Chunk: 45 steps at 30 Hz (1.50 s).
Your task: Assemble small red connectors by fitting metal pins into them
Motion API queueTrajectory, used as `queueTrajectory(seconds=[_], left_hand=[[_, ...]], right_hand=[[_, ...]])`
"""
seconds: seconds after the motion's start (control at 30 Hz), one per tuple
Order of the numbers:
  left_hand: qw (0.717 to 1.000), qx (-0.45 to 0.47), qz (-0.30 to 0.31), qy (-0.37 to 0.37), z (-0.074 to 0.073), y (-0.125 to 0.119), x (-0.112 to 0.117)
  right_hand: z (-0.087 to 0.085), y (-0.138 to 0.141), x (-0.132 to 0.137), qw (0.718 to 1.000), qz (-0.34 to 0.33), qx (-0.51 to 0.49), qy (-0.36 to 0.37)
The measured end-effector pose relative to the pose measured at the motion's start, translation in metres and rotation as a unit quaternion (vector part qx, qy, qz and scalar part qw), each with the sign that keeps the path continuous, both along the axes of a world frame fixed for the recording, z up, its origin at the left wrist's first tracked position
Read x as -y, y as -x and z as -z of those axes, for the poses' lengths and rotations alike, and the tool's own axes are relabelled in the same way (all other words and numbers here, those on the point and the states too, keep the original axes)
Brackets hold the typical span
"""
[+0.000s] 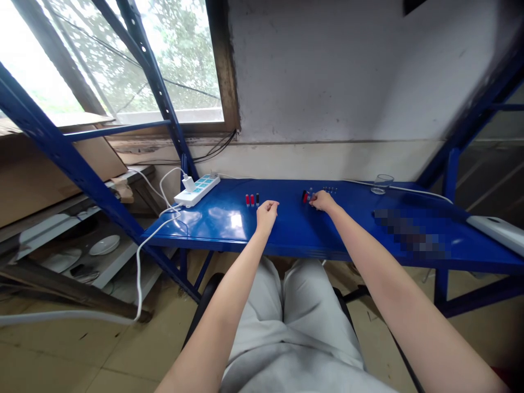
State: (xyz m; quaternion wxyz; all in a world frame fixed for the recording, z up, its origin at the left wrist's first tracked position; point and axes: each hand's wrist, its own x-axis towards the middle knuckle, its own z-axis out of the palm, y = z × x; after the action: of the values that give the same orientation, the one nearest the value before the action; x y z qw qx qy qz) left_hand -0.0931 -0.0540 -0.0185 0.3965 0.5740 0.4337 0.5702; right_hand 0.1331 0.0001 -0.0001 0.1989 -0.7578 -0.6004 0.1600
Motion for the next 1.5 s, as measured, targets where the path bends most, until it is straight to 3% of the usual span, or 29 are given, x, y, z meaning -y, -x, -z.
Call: queueTrajectory(seconds=[0.3,0.57,0.7,0.9,1.17,1.37,1.5], left_hand=[[1.000,0.004,-0.001,-0.005,0.000,0.001,0.001],[1.000,0.000,-0.003,-0.005,-0.001,0.001,0.002],[1.000,0.000,-0.004,-0.012,-0.002,0.001,0.003],[1.000,-0.006,-0.013,-0.010,-0.003,0.003,0.005],[1.000,-0.015,-0.015,-0.012,-0.005,0.002,0.007],[0.999,-0.027,-0.020,-0.020,-0.003,0.002,0.006],[0.999,-0.034,-0.019,-0.019,-0.003,0.002,0.005]], right_hand=[[0.004,0.009,0.017,0.996,0.050,0.033,-0.063],[0.004,0.007,0.018,0.995,0.050,0.063,-0.058],[0.002,0.001,0.013,0.997,0.025,0.068,-0.031],[-0.012,-0.004,0.018,0.997,-0.015,0.014,0.073],[-0.035,0.007,0.044,0.992,0.003,0.080,0.095],[-0.033,0.017,0.051,0.991,0.008,0.114,0.071],[-0.022,0.010,0.047,0.989,0.046,0.141,0.003]])
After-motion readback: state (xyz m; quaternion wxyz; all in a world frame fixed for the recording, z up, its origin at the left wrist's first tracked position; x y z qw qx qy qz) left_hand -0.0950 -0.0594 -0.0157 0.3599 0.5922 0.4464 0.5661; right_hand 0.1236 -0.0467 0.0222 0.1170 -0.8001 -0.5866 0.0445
